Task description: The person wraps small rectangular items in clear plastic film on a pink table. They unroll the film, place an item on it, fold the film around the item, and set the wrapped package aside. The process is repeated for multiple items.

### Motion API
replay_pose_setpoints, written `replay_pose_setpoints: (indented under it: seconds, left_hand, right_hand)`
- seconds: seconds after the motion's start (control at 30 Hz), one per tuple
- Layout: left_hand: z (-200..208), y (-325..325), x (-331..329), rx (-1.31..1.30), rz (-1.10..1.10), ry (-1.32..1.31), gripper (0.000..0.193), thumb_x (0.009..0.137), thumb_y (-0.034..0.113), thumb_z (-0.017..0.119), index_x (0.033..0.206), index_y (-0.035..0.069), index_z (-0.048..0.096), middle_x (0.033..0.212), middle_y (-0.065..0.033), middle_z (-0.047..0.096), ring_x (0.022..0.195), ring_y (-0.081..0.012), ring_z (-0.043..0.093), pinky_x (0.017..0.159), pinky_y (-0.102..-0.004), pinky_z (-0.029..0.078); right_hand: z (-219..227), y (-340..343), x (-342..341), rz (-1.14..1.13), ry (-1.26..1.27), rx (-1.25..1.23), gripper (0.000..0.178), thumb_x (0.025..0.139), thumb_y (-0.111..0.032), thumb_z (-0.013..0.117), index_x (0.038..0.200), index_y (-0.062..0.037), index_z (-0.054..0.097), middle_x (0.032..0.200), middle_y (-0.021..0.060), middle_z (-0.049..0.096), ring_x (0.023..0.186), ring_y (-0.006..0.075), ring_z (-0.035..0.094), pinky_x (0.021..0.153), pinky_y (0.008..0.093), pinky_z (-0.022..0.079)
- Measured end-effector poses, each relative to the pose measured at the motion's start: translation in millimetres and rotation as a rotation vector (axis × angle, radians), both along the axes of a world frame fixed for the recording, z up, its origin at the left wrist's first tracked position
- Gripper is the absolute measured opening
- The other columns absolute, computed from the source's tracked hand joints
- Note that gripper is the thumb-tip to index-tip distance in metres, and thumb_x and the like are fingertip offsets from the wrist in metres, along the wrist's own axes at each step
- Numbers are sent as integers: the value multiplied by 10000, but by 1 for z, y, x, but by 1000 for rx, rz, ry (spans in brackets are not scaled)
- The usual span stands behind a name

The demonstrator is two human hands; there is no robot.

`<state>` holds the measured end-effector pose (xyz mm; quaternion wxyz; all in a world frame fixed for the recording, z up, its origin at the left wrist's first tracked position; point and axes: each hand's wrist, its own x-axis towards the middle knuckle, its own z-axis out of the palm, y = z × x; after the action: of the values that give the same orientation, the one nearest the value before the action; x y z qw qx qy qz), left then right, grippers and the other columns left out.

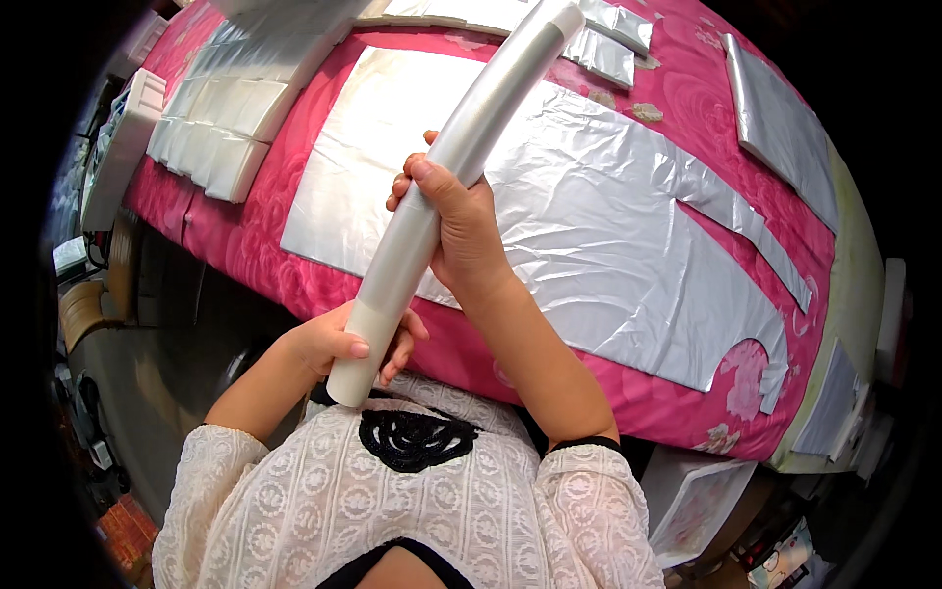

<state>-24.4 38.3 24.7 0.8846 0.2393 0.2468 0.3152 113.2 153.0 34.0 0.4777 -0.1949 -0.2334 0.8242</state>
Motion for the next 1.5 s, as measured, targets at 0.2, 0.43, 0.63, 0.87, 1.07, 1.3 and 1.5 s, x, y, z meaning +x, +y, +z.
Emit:
replay_pose_setpoints:
  seconds: [0.2, 0.43, 0.63, 0.87, 1.07, 1.3, 1.5]
  left_hand:
    - [-5, -2, 2, 103, 321, 648, 865, 726, 687, 554, 1231, 0, 405, 975, -107, 570, 755, -157, 598, 661, -282, 508]
    - [-22, -32, -37, -104, 53, 360, 685, 767, 588, 620, 1156, 41, 482, 793, -61, 590, 626, -130, 584, 544, -260, 506]
    - [-30, -61, -52, -226, -42, 380, 679, 725, 535, 703, 1143, 44, 493, 785, -50, 586, 628, -109, 571, 550, -249, 511]
    - [-31, -67, -56, -207, -52, 373, 645, 756, 483, 694, 1173, 37, 486, 853, -77, 616, 639, -105, 568, 558, -246, 506]
    - [-31, -63, -52, -177, -82, 394, 651, 772, 458, 678, 1221, 34, 472, 868, -88, 626, 637, -106, 565, 578, -237, 492]
    - [-33, -66, -59, -220, -121, 398, 733, 719, 544, 698, 1183, 15, 494, 820, -80, 615, 628, -107, 574, 587, -235, 491]
    - [-41, -102, -101, -265, -235, 460, 634, 741, 437, 725, 1142, -11, 521, 865, -102, 638, 725, -137, 614, 679, -266, 517]
  right_hand:
    - [-25, -17, -7, -24, -274, 50, 596, 798, -182, 676, 1228, 14, 313, 892, 75, 535, 832, 156, 577, 736, 316, 503]
    - [-35, 29, 22, -81, -364, 74, 588, 812, -197, 684, 1238, 24, 343, 1009, 128, 569, 919, 182, 580, 824, 304, 479]
    - [-37, 88, 82, -248, -828, 148, 409, 866, -227, 616, 1191, -10, 495, 1059, 79, 588, 896, 120, 549, 732, 225, 459]
    - [-34, 86, 91, 19, -979, 216, 253, 871, -247, 603, 997, -31, 632, 861, 12, 612, 599, 23, 482, 513, 156, 373]
    - [-23, 86, 89, 306, -1051, 347, 194, 845, -250, 635, 858, -56, 632, 686, -34, 571, 600, 26, 492, 517, 176, 365]
    - [-35, 103, 112, 85, -1124, 421, 163, 850, -189, 636, 851, -26, 634, 680, -23, 569, 599, 39, 494, 533, 195, 384]
    - [-54, 162, 218, -371, -1394, 409, 155, 849, -165, 618, 839, -12, 641, 667, -9, 570, 560, 46, 476, 499, 211, 374]
